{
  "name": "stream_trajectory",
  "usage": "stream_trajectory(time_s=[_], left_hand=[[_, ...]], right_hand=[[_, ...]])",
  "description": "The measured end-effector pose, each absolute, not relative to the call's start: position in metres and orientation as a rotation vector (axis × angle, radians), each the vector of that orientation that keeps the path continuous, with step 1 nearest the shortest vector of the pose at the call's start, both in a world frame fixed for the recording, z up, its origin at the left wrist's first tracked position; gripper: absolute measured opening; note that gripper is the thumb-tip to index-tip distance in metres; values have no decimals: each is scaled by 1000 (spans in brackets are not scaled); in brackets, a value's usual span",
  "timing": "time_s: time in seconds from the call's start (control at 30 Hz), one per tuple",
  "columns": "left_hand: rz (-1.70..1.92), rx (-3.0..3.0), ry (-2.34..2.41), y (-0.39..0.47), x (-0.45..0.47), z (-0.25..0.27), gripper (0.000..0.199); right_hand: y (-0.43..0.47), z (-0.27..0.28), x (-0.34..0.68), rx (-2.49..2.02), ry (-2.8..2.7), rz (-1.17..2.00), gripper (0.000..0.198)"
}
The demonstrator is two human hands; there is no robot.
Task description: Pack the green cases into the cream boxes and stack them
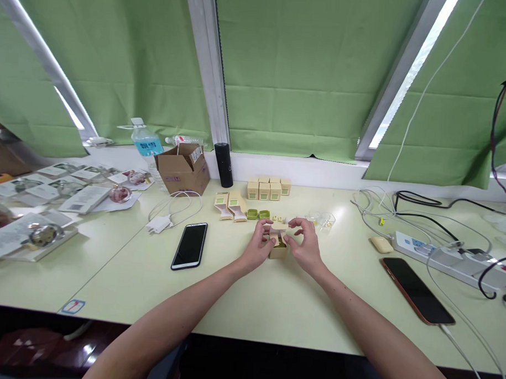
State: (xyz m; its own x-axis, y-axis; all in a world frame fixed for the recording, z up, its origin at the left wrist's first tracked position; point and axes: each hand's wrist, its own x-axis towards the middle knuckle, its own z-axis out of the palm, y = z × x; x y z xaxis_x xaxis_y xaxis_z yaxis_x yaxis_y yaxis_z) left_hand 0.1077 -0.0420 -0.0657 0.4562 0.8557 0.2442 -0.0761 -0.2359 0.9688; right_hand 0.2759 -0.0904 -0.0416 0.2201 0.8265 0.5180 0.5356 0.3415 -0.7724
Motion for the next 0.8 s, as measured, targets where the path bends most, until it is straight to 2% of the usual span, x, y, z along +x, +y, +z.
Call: stream_trajectory(time_s=[0.23, 0.53, 0.8], left_hand=[[1037, 1661, 753, -44, 108, -64, 37], [1135, 1837, 787, -47, 105, -62, 13], [1150, 1904, 776, -47, 102, -60, 11]], right_hand=[[-88, -47, 276, -1366, -1465, 376, 31], [-88, -46, 271, -1287, -1458, 440, 31], [-93, -37, 271, -1144, -1488, 387, 16]])
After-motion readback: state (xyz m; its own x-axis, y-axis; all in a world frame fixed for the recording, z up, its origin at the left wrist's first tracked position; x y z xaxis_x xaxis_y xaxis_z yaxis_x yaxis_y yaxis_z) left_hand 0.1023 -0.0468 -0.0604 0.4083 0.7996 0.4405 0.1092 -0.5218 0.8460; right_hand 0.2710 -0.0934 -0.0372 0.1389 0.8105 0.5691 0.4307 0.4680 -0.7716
